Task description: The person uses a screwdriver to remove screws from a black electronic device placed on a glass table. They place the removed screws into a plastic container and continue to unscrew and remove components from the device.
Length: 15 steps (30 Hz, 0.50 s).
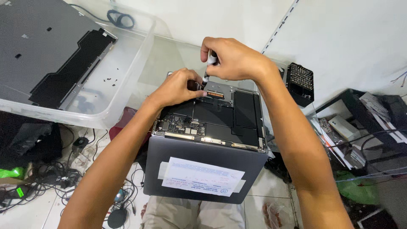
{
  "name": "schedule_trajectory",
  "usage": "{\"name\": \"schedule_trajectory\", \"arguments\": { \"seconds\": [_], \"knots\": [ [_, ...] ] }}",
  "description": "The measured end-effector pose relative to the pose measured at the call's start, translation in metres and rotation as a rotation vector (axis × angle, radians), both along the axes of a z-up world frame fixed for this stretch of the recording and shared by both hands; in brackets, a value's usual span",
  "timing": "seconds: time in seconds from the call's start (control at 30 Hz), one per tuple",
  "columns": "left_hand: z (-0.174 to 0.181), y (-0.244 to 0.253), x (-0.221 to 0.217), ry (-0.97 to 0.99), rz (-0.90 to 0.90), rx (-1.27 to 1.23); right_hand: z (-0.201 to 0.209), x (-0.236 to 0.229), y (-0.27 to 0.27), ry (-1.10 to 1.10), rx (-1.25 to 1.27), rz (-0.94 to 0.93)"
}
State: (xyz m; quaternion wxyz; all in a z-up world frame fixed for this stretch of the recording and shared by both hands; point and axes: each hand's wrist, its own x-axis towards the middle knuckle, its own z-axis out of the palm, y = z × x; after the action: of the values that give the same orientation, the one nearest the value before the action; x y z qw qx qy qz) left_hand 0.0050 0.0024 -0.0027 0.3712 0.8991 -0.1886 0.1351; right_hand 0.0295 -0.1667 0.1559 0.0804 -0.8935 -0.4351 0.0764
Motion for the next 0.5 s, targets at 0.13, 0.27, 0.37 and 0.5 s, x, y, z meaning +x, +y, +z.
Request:
{"name": "schedule_trajectory", "arguments": {
  "seconds": [0.13, 0.27, 0.37, 0.5],
  "knots": [
    [-0.003, -0.003, 0.003, -0.008, 0.004, -0.014, -0.002, -0.001, 0.004, -0.047, -0.025, -0.071],
    [0.004, -0.005, -0.001, 0.003, 0.052, 0.002, -0.002, -0.001, 0.002, -0.075, 0.030, -0.090],
    [0.004, -0.003, 0.000, 0.035, -0.011, -0.030, 0.001, -0.001, 0.000, -0.026, 0.007, -0.065],
    [0.009, -0.010, -0.002, 0.050, 0.092, 0.013, 0.001, -0.009, 0.005, -0.052, 0.033, -0.178]
  ]
}}
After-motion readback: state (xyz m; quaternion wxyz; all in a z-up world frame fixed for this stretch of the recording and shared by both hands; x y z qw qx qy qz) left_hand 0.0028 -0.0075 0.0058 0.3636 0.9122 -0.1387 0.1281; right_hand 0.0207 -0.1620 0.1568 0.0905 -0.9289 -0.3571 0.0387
